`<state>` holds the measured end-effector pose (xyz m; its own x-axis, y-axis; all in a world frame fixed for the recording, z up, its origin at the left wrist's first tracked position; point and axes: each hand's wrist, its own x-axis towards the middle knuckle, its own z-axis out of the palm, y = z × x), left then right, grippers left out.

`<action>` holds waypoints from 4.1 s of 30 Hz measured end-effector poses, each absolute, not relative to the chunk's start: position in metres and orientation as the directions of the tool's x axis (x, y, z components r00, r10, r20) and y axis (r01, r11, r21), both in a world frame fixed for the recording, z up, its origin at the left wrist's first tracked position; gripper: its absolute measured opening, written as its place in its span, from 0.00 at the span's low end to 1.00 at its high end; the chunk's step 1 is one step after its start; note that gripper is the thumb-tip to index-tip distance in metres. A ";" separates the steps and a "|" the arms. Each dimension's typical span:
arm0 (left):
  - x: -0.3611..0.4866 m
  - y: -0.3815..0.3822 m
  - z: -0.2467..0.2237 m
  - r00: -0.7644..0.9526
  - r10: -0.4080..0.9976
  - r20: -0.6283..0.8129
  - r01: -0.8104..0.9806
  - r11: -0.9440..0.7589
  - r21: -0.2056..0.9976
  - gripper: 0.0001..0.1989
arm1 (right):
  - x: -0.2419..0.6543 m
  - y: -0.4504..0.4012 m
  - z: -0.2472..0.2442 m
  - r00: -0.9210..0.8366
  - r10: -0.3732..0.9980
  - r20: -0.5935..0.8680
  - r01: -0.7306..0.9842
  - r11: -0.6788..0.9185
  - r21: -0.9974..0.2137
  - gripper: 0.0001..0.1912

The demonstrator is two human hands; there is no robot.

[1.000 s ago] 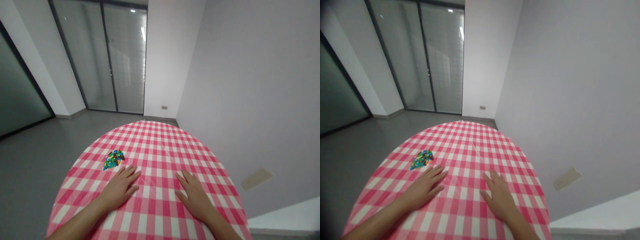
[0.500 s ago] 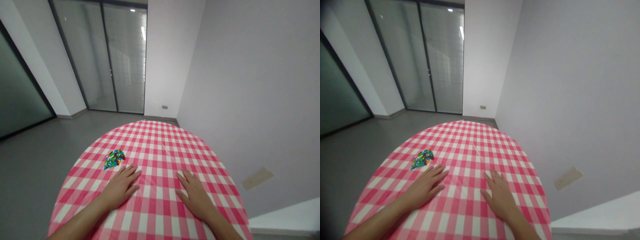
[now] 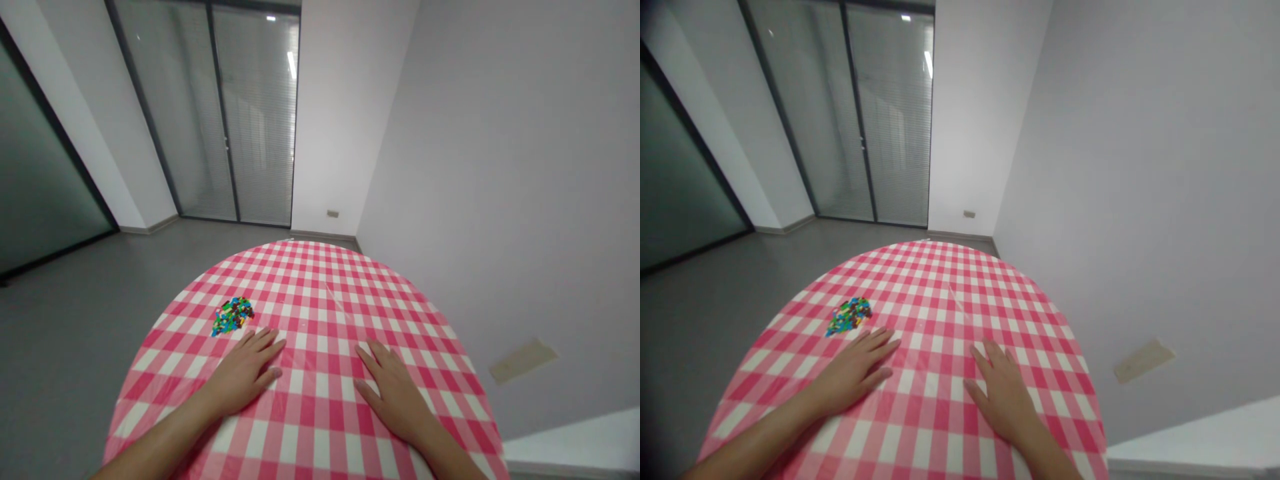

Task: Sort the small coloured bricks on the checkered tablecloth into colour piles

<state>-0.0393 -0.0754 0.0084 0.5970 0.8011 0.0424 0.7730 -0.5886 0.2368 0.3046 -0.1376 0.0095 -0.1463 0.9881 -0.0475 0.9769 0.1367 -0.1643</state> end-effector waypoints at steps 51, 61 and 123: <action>-0.041 -0.076 0.007 0.601 0.796 0.072 0.751 -0.593 0.291 0.27 | 0.309 -0.138 0.001 -0.166 0.986 0.012 0.972 0.166 -0.169 0.34; -0.041 -0.075 0.010 0.600 0.797 0.064 0.747 -0.587 0.312 0.27 | 0.308 -0.137 0.003 -0.172 0.985 0.006 0.971 0.170 -0.166 0.34; -0.056 0.001 0.009 0.542 0.833 0.110 0.437 -0.392 0.810 0.34 | 0.331 -0.136 -0.015 -0.020 0.970 0.240 0.834 0.148 -0.531 0.27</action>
